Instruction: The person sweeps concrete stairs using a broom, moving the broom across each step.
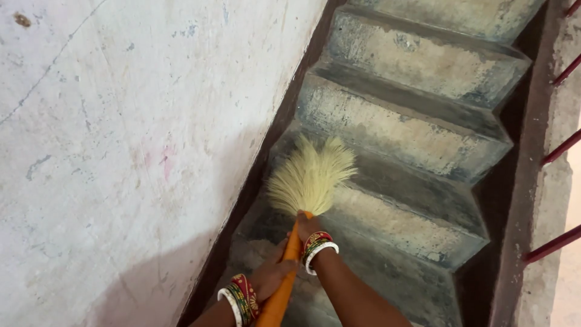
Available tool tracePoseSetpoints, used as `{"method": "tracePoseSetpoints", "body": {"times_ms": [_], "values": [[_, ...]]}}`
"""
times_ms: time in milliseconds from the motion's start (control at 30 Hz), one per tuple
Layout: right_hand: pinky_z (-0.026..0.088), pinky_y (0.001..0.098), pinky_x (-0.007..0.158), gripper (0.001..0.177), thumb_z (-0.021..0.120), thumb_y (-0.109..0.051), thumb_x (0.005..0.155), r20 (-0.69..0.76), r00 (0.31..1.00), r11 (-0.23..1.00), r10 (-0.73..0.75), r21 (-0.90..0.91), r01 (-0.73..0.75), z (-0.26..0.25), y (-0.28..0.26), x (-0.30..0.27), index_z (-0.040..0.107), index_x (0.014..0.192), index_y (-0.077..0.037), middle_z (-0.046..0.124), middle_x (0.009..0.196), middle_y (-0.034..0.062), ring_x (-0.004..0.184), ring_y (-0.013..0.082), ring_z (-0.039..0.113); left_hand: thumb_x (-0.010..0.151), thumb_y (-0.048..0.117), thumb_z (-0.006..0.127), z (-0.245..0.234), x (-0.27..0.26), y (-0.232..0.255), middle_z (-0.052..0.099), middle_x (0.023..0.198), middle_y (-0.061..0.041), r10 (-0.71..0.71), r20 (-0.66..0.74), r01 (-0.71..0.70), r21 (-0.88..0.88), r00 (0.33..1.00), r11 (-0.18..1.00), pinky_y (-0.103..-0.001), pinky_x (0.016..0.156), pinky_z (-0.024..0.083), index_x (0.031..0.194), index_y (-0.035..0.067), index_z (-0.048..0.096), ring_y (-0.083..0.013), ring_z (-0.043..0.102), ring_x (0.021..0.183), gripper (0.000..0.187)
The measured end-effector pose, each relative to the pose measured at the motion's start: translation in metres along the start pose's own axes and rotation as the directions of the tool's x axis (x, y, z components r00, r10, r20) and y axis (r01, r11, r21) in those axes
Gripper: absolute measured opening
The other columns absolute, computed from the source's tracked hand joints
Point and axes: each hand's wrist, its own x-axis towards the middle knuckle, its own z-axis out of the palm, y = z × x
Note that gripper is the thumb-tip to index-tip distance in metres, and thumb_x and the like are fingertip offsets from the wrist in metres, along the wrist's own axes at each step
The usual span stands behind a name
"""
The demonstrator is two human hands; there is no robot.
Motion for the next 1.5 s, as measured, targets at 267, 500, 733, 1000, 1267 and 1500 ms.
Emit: {"method": "tracePoseSetpoints", "body": {"times_ms": [267, 500, 733, 1000, 1267, 1500], "values": [[0.058, 0.0474, 0.062, 0.048, 0.054, -0.039, 0.101, 0.057, 0.997, 0.998, -0.05, 0.049, 0.047, -0.011, -0.002, 0.025, 0.053, 0.128, 0.0, 0.066, 0.09, 0.0229, 0.068, 0.0327, 0.066, 0.097, 0.025, 0.052, 0.009, 0.001, -0.004, 0.062, 0.1, -0.014, 0.025, -0.031, -0.028, -0.087, 0.999, 0.996, -0.038, 0.057, 0.058, 0.164, 0.029, 0.017, -0.0236, 0.065, 0.064, 0.076], [0.055, 0.0441, 0.07, 0.05, 0.063, -0.034, 0.094, 0.102, 0.947, 0.843, -0.304, -0.434, 0.317, -0.033, 0.007, 0.02, 0.055, 0.122, 0.006, 0.07, 0.095, 0.0197, 0.08, 0.0313, 0.07, 0.094, 0.018, 0.052, 0.036, 0.039, 0.006, 0.065, 0.1, -0.016, 0.205, -0.076, -0.211, -0.078, 0.976, 0.974, -0.039, 0.053, 0.057, 0.151, 0.017, 0.037, -0.0249, 0.065, 0.062, 0.059], [0.057, 0.0435, 0.081, 0.048, 0.061, -0.031, 0.09, 0.272, 0.919, 0.581, -0.287, -0.713, 0.392, -0.109, -0.029, 0.005, 0.059, 0.125, 0.002, 0.074, 0.101, 0.0188, 0.09, 0.0299, 0.071, 0.104, 0.031, 0.043, 0.103, 0.135, -0.018, 0.056, 0.095, -0.023, 0.151, -0.183, -0.182, -0.166, 0.971, 0.969, -0.043, 0.051, 0.048, 0.139, 0.018, 0.038, -0.0318, 0.058, 0.063, 0.037], [0.052, 0.0391, 0.095, 0.057, 0.049, -0.046, 0.098, 0.386, 0.875, 0.588, -0.292, -0.648, 0.483, -0.157, -0.038, -0.074, 0.059, 0.137, -0.006, 0.073, 0.122, 0.0144, 0.109, 0.0244, 0.069, 0.09, 0.003, 0.056, 0.108, 0.216, -0.051, 0.071, 0.097, -0.02, 0.325, -0.199, -0.235, 0.376, 0.924, 0.896, -0.043, 0.067, 0.058, 0.118, -0.001, 0.057, -0.0306, 0.073, 0.086, 0.029], [0.053, 0.0385, 0.096, 0.067, 0.045, -0.055, 0.098, 0.369, 0.906, 0.65, -0.208, -0.64, 0.41, -0.124, -0.014, -0.187, 0.044, 0.154, -0.018, 0.06, 0.139, 0.0071, 0.119, 0.0224, 0.061, 0.096, 0.02, 0.065, 0.055, 0.202, 0.001, 0.07, 0.119, -0.026, 0.325, -0.371, -0.048, 0.592, 0.87, 0.804, -0.046, 0.089, 0.057, 0.135, 0.0, 0.05, -0.0394, 0.068, 0.106, 0.047], [0.054, 0.0368, 0.092, 0.071, 0.058, -0.024, 0.092, 0.466, 0.85, 0.786, -0.244, -0.418, 0.455, -0.133, -0.001, -0.18, 0.031, 0.157, -0.008, 0.064, 0.13, 0.0137, 0.108, 0.0199, 0.064, 0.1, 0.026, 0.051, 0.079, 0.167, 0.06, 0.06, 0.138, -0.026, 0.11, -0.375, 0.133, 0.565, 0.92, 0.814, -0.046, 0.098, 0.057, 0.165, 0.013, 0.004, -0.0382, 0.068, 0.116, 0.08]]}}
